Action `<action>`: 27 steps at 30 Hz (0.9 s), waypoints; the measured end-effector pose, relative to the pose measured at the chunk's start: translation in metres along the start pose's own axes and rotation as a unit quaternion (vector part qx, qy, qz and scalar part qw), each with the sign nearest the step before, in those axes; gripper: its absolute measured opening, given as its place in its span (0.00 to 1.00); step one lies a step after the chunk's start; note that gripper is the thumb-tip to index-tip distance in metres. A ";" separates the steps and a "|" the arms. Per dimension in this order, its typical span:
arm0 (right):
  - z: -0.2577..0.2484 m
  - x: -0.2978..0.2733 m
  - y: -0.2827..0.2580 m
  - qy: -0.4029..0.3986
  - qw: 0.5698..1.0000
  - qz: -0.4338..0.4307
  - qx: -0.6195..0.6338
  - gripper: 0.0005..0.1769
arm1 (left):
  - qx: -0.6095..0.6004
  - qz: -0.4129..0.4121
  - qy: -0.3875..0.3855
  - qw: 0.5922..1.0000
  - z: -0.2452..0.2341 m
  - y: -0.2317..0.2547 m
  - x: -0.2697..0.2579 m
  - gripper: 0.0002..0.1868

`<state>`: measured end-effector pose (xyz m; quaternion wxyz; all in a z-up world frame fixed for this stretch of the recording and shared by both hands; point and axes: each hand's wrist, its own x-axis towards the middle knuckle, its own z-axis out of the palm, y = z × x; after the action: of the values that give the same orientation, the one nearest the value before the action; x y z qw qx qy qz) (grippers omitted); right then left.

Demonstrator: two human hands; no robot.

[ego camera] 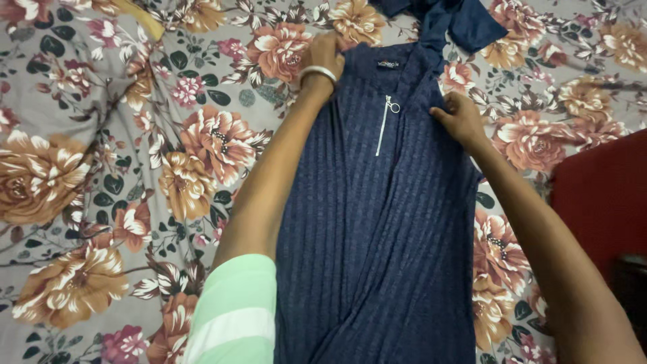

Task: The person folds several pieces of clothing including a textured blue sweater and a white striped shirt on a floral bedspread and packs them into a red suitcase.

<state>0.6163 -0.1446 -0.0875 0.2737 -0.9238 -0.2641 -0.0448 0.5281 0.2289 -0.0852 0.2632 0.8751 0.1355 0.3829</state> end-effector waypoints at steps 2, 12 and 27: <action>0.008 0.005 -0.003 0.020 0.999 -0.030 0.028 0.28 | -0.104 0.035 -0.123 0.986 -0.016 0.007 -0.003 0.19; 0.014 0.061 -0.004 -0.025 0.993 0.018 0.112 0.28 | -0.073 -0.033 -0.314 0.946 0.023 -0.058 0.022 0.34; -0.077 -0.029 -0.089 0.028 0.971 -0.166 0.170 0.16 | -0.279 0.104 -0.097 0.950 -0.081 0.010 -0.034 0.29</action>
<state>0.5507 -0.1355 0.0138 0.4229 -0.8052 -0.4098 -0.0698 0.4451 0.2342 -0.0538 0.4675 0.8090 -0.0946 0.3436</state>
